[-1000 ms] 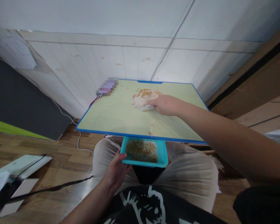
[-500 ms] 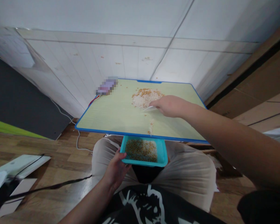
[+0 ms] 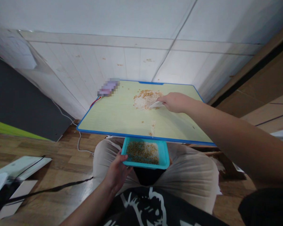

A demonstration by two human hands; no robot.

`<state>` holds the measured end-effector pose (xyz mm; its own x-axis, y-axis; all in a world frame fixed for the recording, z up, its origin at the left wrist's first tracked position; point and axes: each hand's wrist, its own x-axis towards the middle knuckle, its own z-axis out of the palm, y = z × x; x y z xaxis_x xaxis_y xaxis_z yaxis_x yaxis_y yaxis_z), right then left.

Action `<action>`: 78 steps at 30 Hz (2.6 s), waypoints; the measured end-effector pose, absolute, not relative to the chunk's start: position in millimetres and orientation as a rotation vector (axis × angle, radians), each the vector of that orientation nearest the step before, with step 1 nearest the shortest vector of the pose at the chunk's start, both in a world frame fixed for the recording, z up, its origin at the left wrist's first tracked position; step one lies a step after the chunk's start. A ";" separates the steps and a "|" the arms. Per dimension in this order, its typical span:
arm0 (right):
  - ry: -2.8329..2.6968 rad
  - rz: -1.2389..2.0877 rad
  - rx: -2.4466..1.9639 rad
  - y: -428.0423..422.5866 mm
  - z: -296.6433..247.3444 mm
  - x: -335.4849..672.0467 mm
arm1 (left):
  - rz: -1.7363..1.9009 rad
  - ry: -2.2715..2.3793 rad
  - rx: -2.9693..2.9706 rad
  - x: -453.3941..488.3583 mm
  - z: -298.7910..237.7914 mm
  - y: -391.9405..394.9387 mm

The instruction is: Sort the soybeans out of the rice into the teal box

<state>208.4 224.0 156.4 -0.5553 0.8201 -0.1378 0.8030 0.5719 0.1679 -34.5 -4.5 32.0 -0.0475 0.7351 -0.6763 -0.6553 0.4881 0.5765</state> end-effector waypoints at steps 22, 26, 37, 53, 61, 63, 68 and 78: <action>2.601 0.079 1.326 206.8 152.7 206.6 | 1.123 1.172 0.083 -36.1 35.0 -5.1; 2.612 0.062 1.314 202.4 153.1 207.8 | 1.112 1.157 0.101 -38.7 31.3 -6.7; 2.639 0.041 1.343 196.8 156.9 210.4 | 1.100 1.151 0.141 -41.2 25.6 -7.7; 3.092 -0.130 0.856 198.3 181.4 78.8 | 1.125 1.156 0.128 -36.2 29.1 -8.3; 3.087 -0.015 0.667 206.5 130.5 31.9 | 1.141 1.123 0.126 -41.0 25.7 -8.8; 3.088 -0.059 0.759 207.0 120.9 35.0 | 1.138 1.113 0.128 -42.0 24.0 -9.1; 3.079 -0.306 0.905 200.5 107.5 52.1 | 1.120 1.110 0.110 -43.3 17.9 -9.4; 2.979 -0.515 1.036 175.0 120.4 101.7 | 1.118 1.096 0.070 -41.3 12.4 -10.6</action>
